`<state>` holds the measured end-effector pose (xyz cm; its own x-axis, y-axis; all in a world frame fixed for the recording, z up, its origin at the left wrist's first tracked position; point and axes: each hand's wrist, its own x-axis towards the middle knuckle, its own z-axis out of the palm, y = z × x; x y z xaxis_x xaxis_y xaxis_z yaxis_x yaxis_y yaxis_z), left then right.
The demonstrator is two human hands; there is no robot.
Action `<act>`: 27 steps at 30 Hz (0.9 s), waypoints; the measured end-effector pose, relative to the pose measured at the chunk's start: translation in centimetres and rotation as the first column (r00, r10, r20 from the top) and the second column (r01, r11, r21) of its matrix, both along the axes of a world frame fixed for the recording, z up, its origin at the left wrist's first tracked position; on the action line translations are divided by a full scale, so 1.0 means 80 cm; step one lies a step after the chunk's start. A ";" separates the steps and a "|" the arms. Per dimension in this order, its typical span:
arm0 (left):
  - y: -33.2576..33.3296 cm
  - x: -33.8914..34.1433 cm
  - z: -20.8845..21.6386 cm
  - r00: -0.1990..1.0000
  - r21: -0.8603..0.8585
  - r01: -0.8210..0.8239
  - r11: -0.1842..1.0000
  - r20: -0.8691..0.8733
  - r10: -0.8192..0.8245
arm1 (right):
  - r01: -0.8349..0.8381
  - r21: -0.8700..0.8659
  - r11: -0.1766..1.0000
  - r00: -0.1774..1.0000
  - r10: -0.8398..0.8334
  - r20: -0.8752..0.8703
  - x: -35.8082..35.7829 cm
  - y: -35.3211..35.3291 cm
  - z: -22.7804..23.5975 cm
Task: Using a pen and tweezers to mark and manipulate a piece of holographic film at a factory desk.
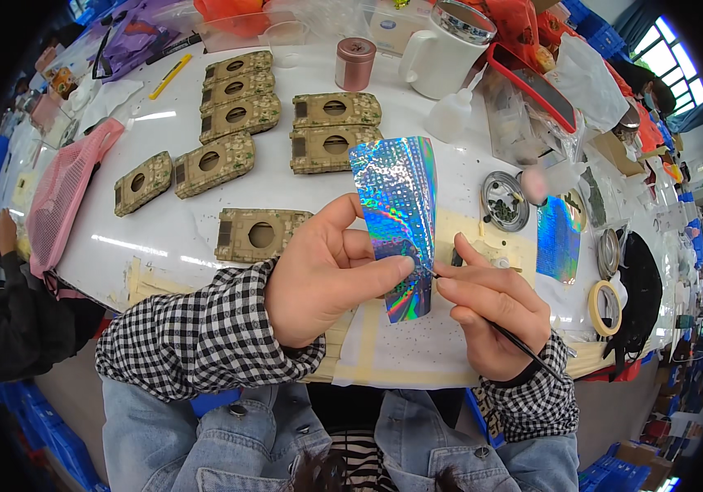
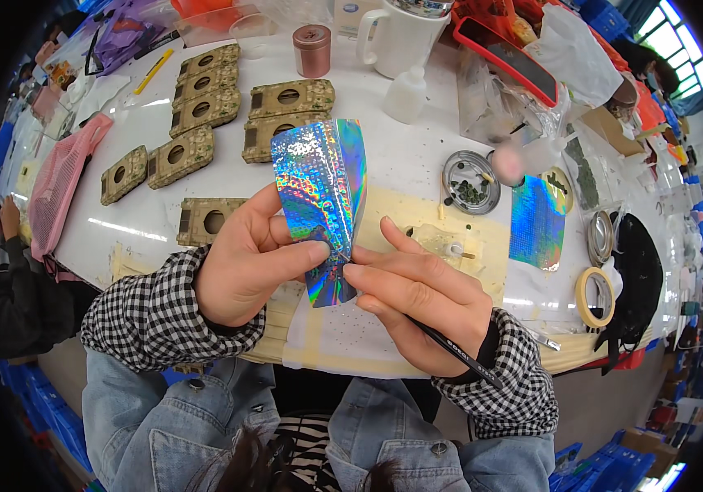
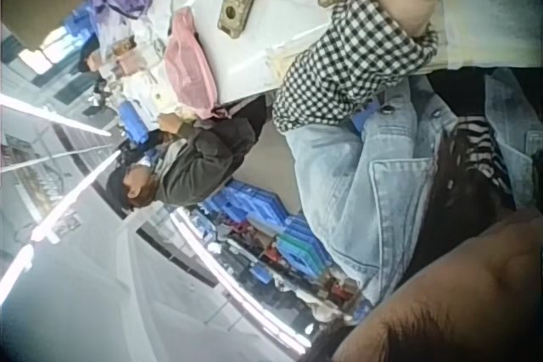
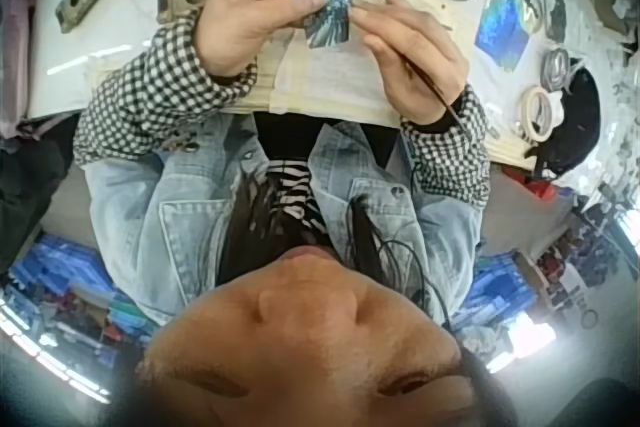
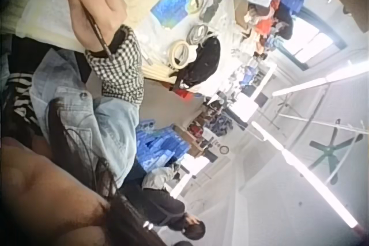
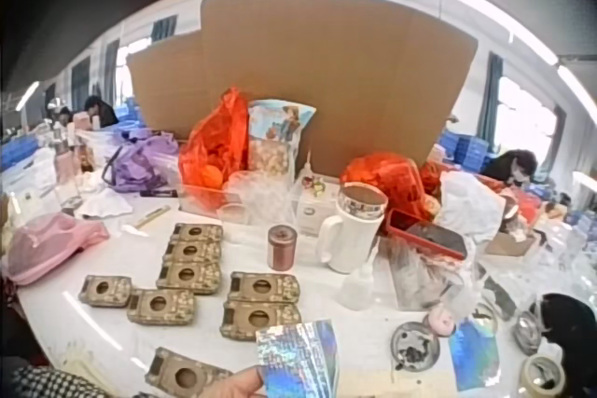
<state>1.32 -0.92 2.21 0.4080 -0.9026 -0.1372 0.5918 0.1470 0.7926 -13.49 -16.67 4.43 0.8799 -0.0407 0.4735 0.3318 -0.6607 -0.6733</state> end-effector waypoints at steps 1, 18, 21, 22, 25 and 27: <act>0.000 0.000 0.000 1.000 -0.002 -0.001 1.000 0.000 0.001 | 0.002 0.010 1.000 1.000 -0.002 0.000 0.000 0.000 -0.001; 0.000 -0.001 0.001 1.000 0.013 -0.005 1.000 0.002 0.005 | 0.020 0.030 0.999 1.000 -0.019 -0.008 0.001 -0.001 0.001; 0.000 0.000 0.000 1.000 0.015 -0.013 1.000 0.014 0.013 | 0.015 0.007 1.000 1.000 -0.015 -0.002 0.002 0.000 0.002; 0.001 0.000 0.000 1.000 0.014 -0.017 1.000 0.020 0.016 | 0.013 0.000 1.000 1.000 -0.013 0.002 0.002 0.001 0.002; 0.001 0.000 0.000 1.000 -0.004 -0.011 1.000 0.021 0.011 | 0.012 -0.010 1.000 1.000 -0.012 -0.003 0.002 0.001 0.003; 0.001 0.000 0.000 1.000 -0.003 -0.012 1.000 0.021 0.012 | 0.001 -0.025 1.000 1.000 -0.001 0.000 0.003 0.001 0.002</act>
